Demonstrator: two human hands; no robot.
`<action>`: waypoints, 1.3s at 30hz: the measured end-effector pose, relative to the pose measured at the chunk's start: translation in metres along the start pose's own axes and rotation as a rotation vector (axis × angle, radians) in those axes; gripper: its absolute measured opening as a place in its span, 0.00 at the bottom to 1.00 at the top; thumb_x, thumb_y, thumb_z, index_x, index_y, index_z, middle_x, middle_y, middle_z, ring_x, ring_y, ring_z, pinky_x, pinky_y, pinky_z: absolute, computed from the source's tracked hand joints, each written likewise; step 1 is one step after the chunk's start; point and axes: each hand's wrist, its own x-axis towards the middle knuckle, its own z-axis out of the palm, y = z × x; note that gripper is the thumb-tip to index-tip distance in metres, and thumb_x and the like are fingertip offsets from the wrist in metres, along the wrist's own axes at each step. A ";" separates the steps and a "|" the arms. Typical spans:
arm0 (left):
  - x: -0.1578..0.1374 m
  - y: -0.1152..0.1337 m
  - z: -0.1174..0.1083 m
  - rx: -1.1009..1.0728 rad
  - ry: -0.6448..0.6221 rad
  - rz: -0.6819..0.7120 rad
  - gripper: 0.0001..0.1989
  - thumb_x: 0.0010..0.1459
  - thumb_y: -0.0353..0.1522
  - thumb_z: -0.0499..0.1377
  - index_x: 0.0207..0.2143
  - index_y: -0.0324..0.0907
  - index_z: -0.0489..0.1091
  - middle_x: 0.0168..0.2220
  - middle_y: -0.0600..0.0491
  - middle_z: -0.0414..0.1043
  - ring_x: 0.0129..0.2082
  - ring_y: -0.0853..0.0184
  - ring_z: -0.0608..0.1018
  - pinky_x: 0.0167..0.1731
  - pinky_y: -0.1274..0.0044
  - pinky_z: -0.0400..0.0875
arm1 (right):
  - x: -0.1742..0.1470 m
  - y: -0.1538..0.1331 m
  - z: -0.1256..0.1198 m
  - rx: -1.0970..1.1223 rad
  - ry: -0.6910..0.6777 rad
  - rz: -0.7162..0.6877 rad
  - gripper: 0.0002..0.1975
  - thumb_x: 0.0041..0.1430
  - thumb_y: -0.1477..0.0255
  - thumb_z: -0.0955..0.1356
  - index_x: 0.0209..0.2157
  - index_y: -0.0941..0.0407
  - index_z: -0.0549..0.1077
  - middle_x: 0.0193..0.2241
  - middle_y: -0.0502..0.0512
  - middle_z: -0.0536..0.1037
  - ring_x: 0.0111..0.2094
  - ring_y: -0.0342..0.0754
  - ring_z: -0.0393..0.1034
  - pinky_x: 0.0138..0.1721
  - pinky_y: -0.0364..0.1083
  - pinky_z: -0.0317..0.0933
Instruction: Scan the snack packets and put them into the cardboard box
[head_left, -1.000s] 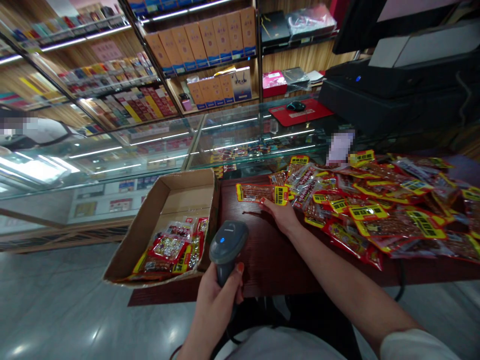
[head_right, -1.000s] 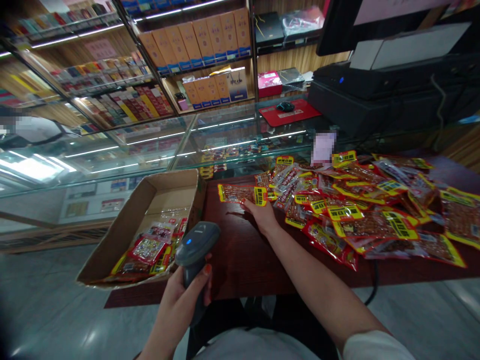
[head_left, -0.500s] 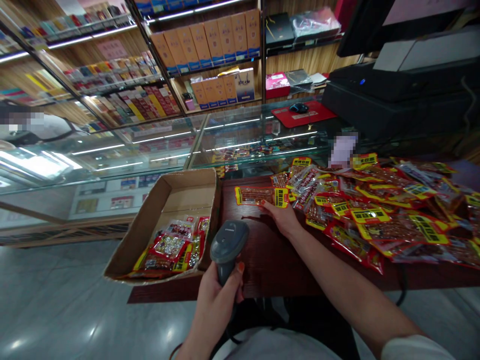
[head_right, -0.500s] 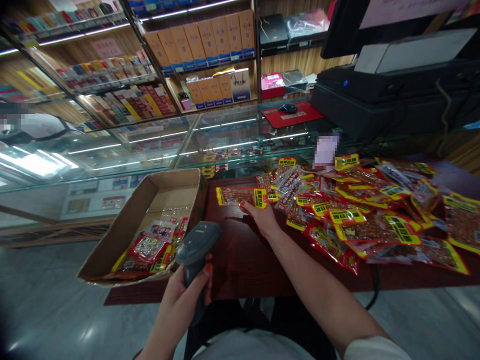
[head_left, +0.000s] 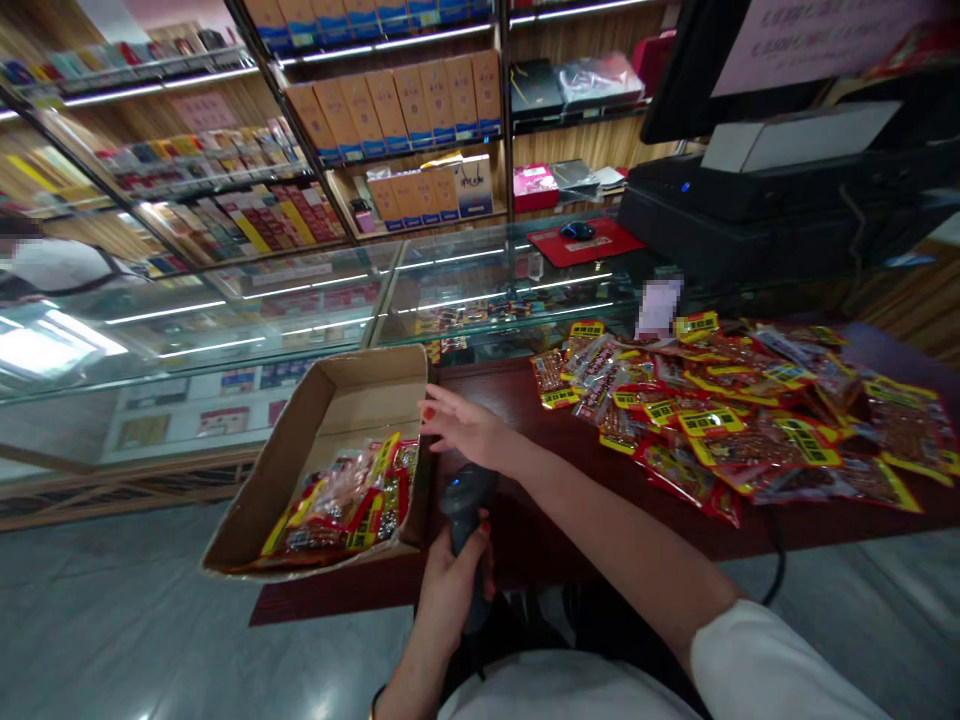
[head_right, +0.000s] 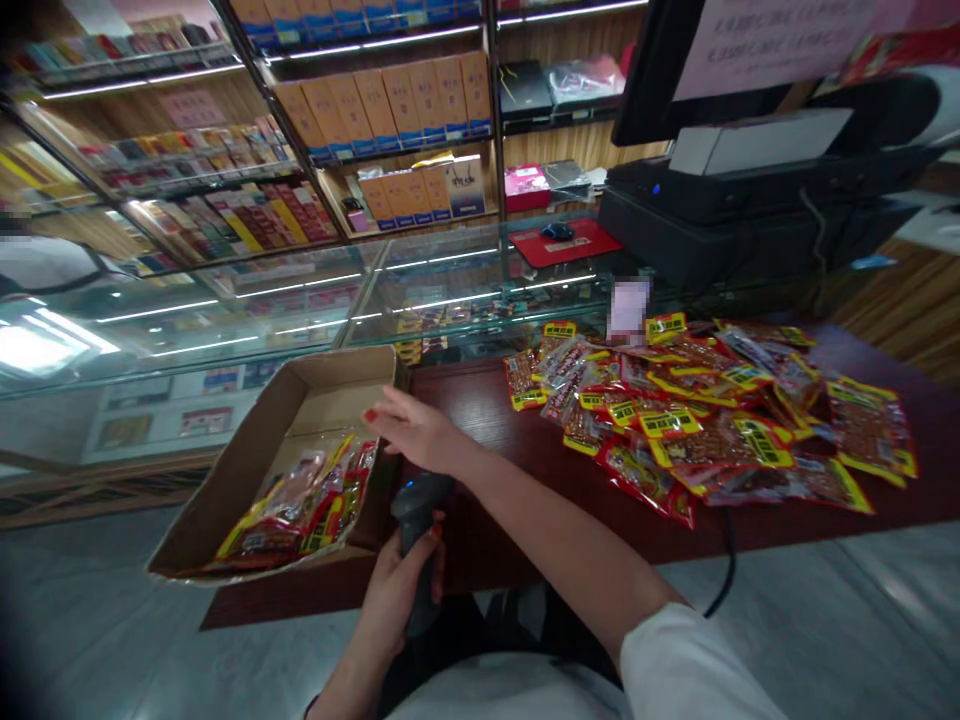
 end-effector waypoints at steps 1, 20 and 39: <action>0.000 0.000 -0.001 -0.004 0.005 -0.007 0.27 0.49 0.48 0.66 0.44 0.39 0.68 0.18 0.63 0.67 0.11 0.74 0.66 0.11 0.82 0.61 | 0.002 0.001 -0.012 -0.149 0.104 -0.043 0.30 0.62 0.55 0.68 0.62 0.52 0.65 0.59 0.61 0.73 0.53 0.52 0.74 0.50 0.52 0.71; 0.003 0.001 -0.001 -0.043 -0.048 0.016 0.24 0.51 0.47 0.65 0.41 0.39 0.68 0.18 0.62 0.67 0.11 0.74 0.67 0.10 0.83 0.61 | -0.068 0.037 -0.132 -1.764 0.388 -0.191 0.15 0.63 0.76 0.62 0.44 0.55 0.79 0.45 0.58 0.83 0.57 0.56 0.66 0.67 0.66 0.25; -0.002 -0.008 0.001 0.084 -0.037 0.093 0.21 0.52 0.44 0.64 0.41 0.38 0.69 0.18 0.62 0.66 0.11 0.74 0.67 0.11 0.82 0.61 | -0.014 0.018 -0.137 -1.821 0.312 0.079 0.28 0.60 0.60 0.72 0.58 0.59 0.69 0.51 0.69 0.76 0.55 0.65 0.67 0.56 0.61 0.56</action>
